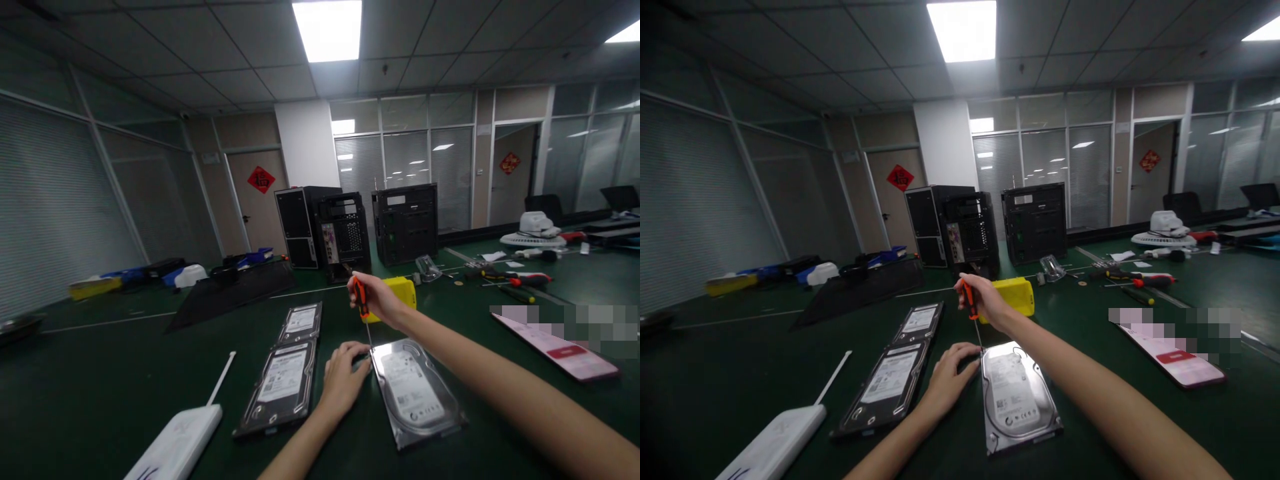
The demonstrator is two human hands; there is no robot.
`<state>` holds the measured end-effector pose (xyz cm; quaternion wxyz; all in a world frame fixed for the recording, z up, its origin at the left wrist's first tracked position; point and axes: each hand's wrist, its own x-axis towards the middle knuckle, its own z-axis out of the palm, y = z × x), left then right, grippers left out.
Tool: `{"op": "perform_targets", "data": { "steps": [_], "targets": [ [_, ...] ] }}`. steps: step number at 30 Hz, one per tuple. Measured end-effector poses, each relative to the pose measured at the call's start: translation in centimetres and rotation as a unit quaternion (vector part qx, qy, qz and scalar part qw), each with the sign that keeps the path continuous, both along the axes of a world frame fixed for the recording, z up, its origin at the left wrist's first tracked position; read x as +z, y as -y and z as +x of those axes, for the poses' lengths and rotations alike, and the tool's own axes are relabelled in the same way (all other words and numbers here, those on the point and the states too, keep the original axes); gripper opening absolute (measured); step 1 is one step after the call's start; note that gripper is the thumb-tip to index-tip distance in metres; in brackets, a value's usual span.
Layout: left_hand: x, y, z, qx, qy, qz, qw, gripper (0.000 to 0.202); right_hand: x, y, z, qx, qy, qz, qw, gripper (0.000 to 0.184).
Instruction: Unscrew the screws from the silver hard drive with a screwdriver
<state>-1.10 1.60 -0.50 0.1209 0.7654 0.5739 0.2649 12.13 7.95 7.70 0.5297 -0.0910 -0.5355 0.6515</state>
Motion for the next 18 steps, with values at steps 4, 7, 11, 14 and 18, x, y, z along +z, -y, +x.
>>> {"op": "perform_targets", "data": {
  "steps": [4, 7, 11, 14, 18],
  "targets": [
    [0.12, 0.05, 0.16, -0.008, 0.0, -0.006, 1.0, 0.028, 0.05, 0.11, -0.13, -0.014, -0.001, 0.024, 1.0, 0.021],
    [0.23, 0.15, 0.3, -0.013, 0.007, -0.001, 1.0, 0.028, -0.16, 0.27, -0.01, -0.015, -0.002, 0.03, 0.999, 0.024],
    [0.07, 0.09, 0.26, -0.015, 0.012, 0.003, 1.0, 0.028, -0.33, 0.28, 0.4, 0.003, -0.008, 0.019, 1.0, 0.024],
    [-0.2, -0.12, 0.17, -0.018, 0.014, 0.014, 1.0, 0.028, -0.23, 0.19, 0.7, 0.026, -0.016, 0.024, 0.999, 0.034],
    [-0.44, -0.28, 0.13, -0.018, 0.01, 0.017, 1.0, 0.028, -0.08, 0.12, 0.63, -0.02, -0.003, 0.008, 1.0, 0.031]
  ]
}}
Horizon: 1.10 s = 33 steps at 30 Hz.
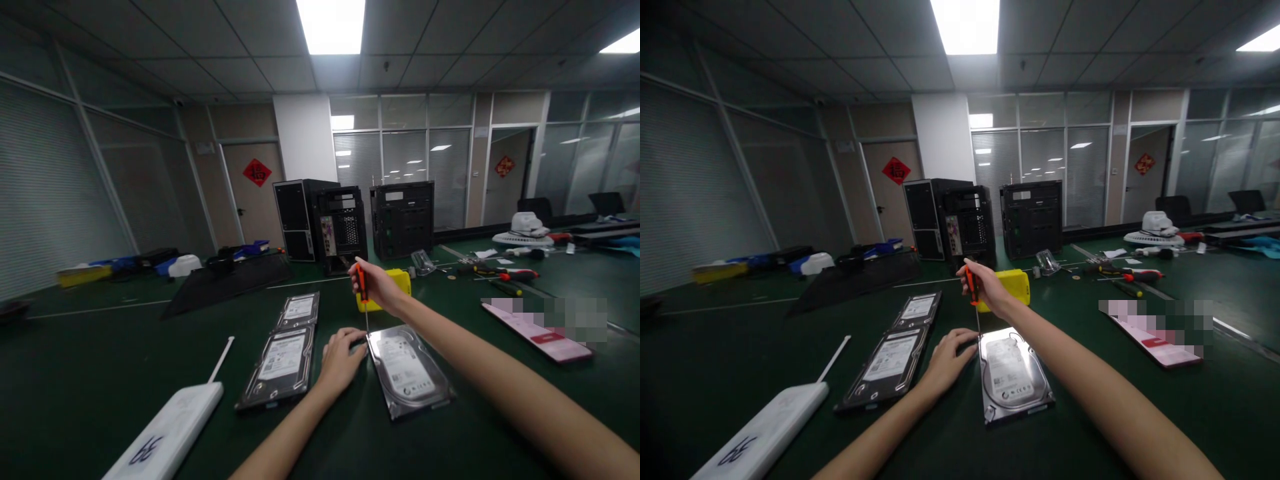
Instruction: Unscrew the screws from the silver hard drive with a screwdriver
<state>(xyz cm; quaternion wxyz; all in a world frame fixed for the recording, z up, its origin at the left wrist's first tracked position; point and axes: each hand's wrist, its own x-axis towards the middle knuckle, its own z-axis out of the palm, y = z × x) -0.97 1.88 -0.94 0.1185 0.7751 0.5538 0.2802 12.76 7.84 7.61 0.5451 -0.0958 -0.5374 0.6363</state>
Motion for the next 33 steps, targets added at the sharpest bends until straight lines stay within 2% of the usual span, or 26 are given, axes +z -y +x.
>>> {"op": "perform_targets", "data": {
  "steps": [3, 8, 10, 12, 14, 17, 20, 22, 26, 28, 33],
  "targets": [
    [-0.1, 0.0, -0.1, 0.003, -0.008, 0.0, 1.0, 0.027, 0.0, -0.1, -0.5, -0.023, 0.009, 0.0, 1.0, 0.028],
    [-0.2, -0.1, -0.3, 0.007, -0.014, 0.0, 1.0, 0.028, 0.4, -0.7, -0.8, -0.008, 0.061, 0.014, 0.998, 0.031],
    [-0.3, -0.1, -0.3, 0.004, -0.014, 0.0, 1.0, 0.028, 1.0, -1.2, -0.4, 0.035, 0.111, 0.011, 0.993, 0.03],
    [-0.2, -0.2, -0.3, 0.002, -0.016, 0.002, 1.0, 0.027, 1.6, -1.7, 0.3, 0.121, 0.166, -0.005, 0.979, 0.033],
    [-0.1, -0.2, -0.2, 0.002, -0.019, 0.003, 1.0, 0.028, 2.2, -2.0, 1.1, 0.199, 0.181, -0.019, 0.963, 0.037],
    [0.0, -0.1, -0.2, 0.005, -0.025, 0.001, 1.0, 0.029, 2.9, -2.0, 2.1, 0.229, 0.182, -0.005, 0.956, 0.032],
    [0.3, 0.1, -0.2, 0.004, -0.03, -0.007, 1.0, 0.031, 3.6, -1.7, 3.1, 0.201, 0.215, 0.066, 0.953, 0.027],
    [0.4, 0.2, -0.3, 0.001, -0.028, -0.01, 1.0, 0.032, 4.0, -1.6, 3.7, 0.151, 0.257, 0.128, 0.946, 0.027],
    [0.4, 0.3, -0.3, -0.003, -0.02, -0.01, 1.0, 0.033, 4.5, -1.6, 4.2, 0.004, 0.352, 0.218, 0.91, 0.031],
    [0.4, 0.3, -0.2, -0.005, -0.017, -0.011, 1.0, 0.033, 4.7, -1.6, 4.1, -0.044, 0.387, 0.248, 0.887, 0.033],
    [0.7, 0.4, -0.1, -0.012, -0.014, -0.012, 1.0, 0.031, 4.9, -1.1, 3.6, -0.068, 0.418, 0.302, 0.854, 0.031]
  ]
}}
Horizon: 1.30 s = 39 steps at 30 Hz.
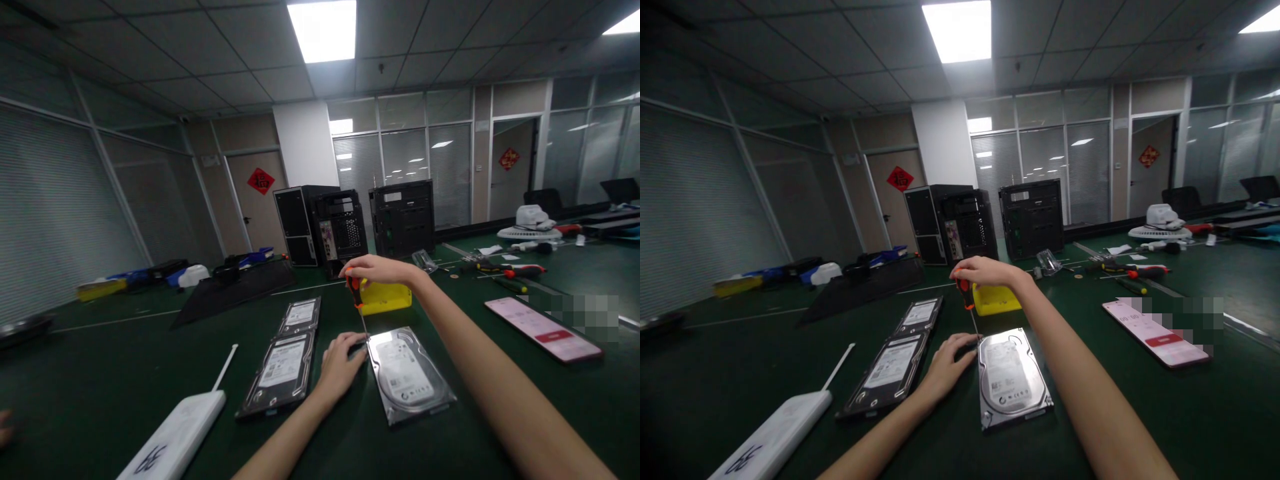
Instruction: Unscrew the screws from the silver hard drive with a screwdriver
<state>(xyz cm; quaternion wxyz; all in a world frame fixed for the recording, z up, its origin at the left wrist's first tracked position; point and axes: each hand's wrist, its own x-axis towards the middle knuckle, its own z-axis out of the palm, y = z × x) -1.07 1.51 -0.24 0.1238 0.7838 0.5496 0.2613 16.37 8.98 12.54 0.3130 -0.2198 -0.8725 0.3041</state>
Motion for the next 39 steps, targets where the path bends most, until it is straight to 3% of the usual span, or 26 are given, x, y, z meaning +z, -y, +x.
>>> {"op": "perform_targets", "data": {
  "steps": [7, 12, 15, 20, 24, 26, 32, 39],
  "targets": [
    [0.28, -0.01, 0.05, -0.003, 0.022, -0.01, 1.0, 0.034, 0.41, 0.45, 0.16, -0.025, 0.021, 0.071, 0.997, 0.024],
    [0.22, -0.32, 0.03, -0.013, 0.053, -0.007, 0.998, 0.035, 0.28, 0.29, 0.19, -0.122, 0.053, 0.163, 0.977, 0.03],
    [0.0, -0.5, -0.02, -0.012, 0.046, -0.003, 0.999, 0.032, -0.06, 0.07, 0.14, -0.16, 0.072, 0.158, 0.972, 0.035],
    [-0.24, -0.61, -0.07, -0.008, 0.034, -0.001, 0.999, 0.03, -0.08, 0.09, 0.12, -0.118, 0.079, 0.106, 0.984, 0.027],
    [0.12, -0.31, 0.06, -0.005, 0.042, -0.014, 0.999, 0.033, 0.1, 0.19, 0.1, -0.077, 0.046, 0.119, 0.989, 0.021],
    [0.29, -0.18, 0.12, -0.005, 0.054, -0.016, 0.998, 0.036, 0.08, 0.21, 0.03, -0.091, 0.051, 0.133, 0.986, 0.023],
    [0.19, -0.25, 0.08, -0.009, 0.055, -0.016, 0.998, 0.033, 0.19, 0.73, 0.03, -0.216, 0.115, 0.19, 0.951, 0.034],
    [0.09, -0.34, 0.12, -0.006, 0.033, -0.006, 0.999, 0.03, 0.56, 0.95, 0.14, -0.167, 0.109, 0.195, 0.96, 0.029]
  ]
}}
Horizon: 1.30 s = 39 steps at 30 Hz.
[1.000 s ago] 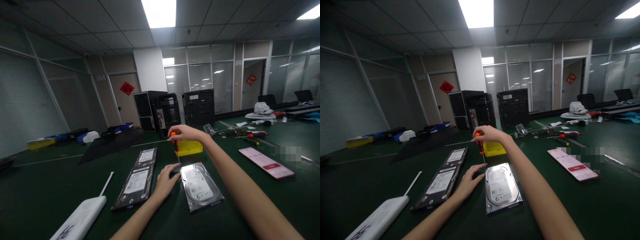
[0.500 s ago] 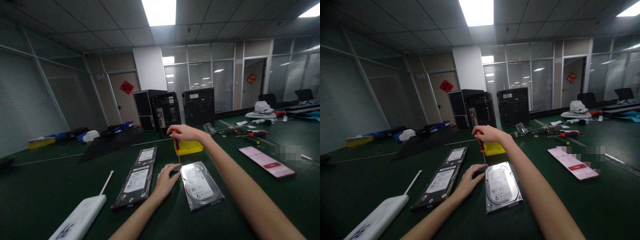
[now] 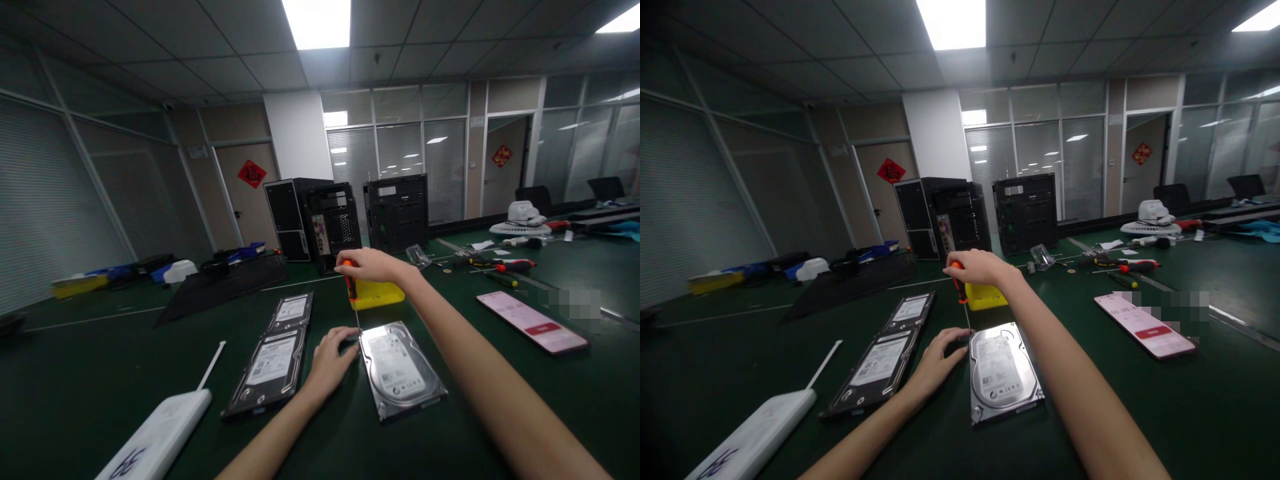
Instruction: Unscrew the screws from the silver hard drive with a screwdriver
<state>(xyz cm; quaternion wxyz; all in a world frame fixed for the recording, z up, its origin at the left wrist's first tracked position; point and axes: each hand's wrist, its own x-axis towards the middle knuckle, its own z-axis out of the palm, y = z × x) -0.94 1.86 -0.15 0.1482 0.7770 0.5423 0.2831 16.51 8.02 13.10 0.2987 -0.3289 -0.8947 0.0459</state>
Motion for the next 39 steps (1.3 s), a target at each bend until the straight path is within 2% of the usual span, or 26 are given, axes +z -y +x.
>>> {"op": "perform_targets", "data": {
  "steps": [6, 8, 12, 14, 16, 20, 24, 28, 33, 36, 39],
  "targets": [
    [-0.1, 0.1, 0.0, 0.001, 0.018, -0.001, 1.0, 0.031, -0.2, 0.0, -0.4, -0.048, -0.015, -0.023, 0.998, 0.036],
    [-0.3, 0.0, -0.1, 0.006, 0.033, 0.002, 0.999, 0.032, -0.2, -0.2, -0.2, -0.037, -0.024, -0.059, 0.997, 0.032],
    [-0.7, -0.4, -0.3, 0.019, 0.046, 0.011, 0.999, 0.028, -0.3, -0.7, 0.0, 0.028, -0.037, -0.115, 0.992, 0.026],
    [-0.9, -0.5, -0.3, 0.021, 0.043, 0.013, 0.999, 0.026, -0.3, -0.8, 0.0, 0.056, -0.052, -0.11, 0.991, 0.024],
    [-0.8, -0.4, -0.3, 0.019, 0.035, 0.015, 0.999, 0.025, -0.3, -0.6, -0.1, 0.054, -0.056, -0.085, 0.993, 0.024],
    [-0.7, -0.2, -0.3, 0.012, 0.02, 0.017, 1.0, 0.026, -0.2, 0.1, -0.3, -0.026, -0.028, -0.024, 0.999, 0.037],
    [-0.6, -0.1, -0.2, 0.005, 0.014, 0.019, 1.0, 0.026, -0.1, 0.4, -0.2, -0.079, 0.009, -0.017, 0.997, 0.037],
    [-0.5, 0.0, -0.2, 0.007, 0.007, 0.018, 1.0, 0.027, 0.0, 0.3, -0.2, -0.054, 0.025, -0.003, 0.998, 0.034],
    [-0.6, -0.1, -0.2, 0.008, 0.005, 0.018, 1.0, 0.027, 0.1, 0.6, -0.3, -0.074, 0.045, 0.007, 0.996, 0.047],
    [-0.7, -0.1, -0.2, 0.006, 0.008, 0.022, 1.0, 0.027, 0.2, 0.7, -0.1, -0.082, 0.054, -0.005, 0.995, 0.04],
    [-0.6, 0.0, -0.2, 0.004, 0.009, 0.024, 1.0, 0.027, 0.2, 0.5, 0.0, -0.048, 0.048, -0.012, 0.998, 0.03]
  ]
}}
